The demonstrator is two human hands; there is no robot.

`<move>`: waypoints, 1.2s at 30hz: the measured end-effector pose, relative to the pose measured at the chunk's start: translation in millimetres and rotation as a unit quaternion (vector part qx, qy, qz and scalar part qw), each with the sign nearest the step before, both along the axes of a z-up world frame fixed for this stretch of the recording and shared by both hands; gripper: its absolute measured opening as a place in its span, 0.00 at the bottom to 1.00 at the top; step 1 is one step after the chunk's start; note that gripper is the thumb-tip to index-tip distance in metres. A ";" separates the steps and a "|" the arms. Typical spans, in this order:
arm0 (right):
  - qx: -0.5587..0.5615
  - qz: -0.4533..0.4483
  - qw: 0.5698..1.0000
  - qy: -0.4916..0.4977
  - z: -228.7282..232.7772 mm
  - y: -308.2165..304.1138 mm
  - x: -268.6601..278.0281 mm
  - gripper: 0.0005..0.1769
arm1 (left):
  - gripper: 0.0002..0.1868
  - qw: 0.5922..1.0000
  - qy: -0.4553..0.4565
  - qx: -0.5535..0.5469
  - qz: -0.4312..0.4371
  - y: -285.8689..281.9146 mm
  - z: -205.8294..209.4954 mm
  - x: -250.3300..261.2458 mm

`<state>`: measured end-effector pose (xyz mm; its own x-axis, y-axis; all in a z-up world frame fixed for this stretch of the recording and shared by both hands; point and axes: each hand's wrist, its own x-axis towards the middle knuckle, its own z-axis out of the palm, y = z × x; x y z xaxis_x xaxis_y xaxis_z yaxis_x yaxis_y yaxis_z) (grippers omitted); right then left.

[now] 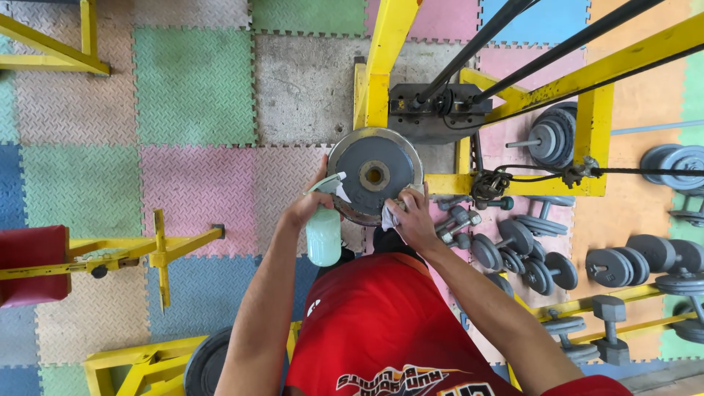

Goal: Cleaning and organizing various weight plates in a gym environment.

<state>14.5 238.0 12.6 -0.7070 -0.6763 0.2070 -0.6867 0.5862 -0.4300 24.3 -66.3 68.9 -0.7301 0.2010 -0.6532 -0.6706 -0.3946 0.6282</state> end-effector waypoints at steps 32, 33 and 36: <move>0.154 -0.058 0.985 -0.049 44.1 -38.0 21.8 0.37 | 0.57 0.957 0.115 -0.202 -0.172 -26.3 -58.6 -75.0; 0.162 -0.055 0.984 -0.046 42.3 -36.3 20.9 0.36 | 0.57 0.952 0.126 -0.214 -0.177 -26.0 -55.3 -76.6; 0.187 -0.049 0.979 -0.059 46.9 -30.5 9.6 0.37 | 0.57 0.967 0.146 -0.157 -0.139 -22.8 -75.4 -75.6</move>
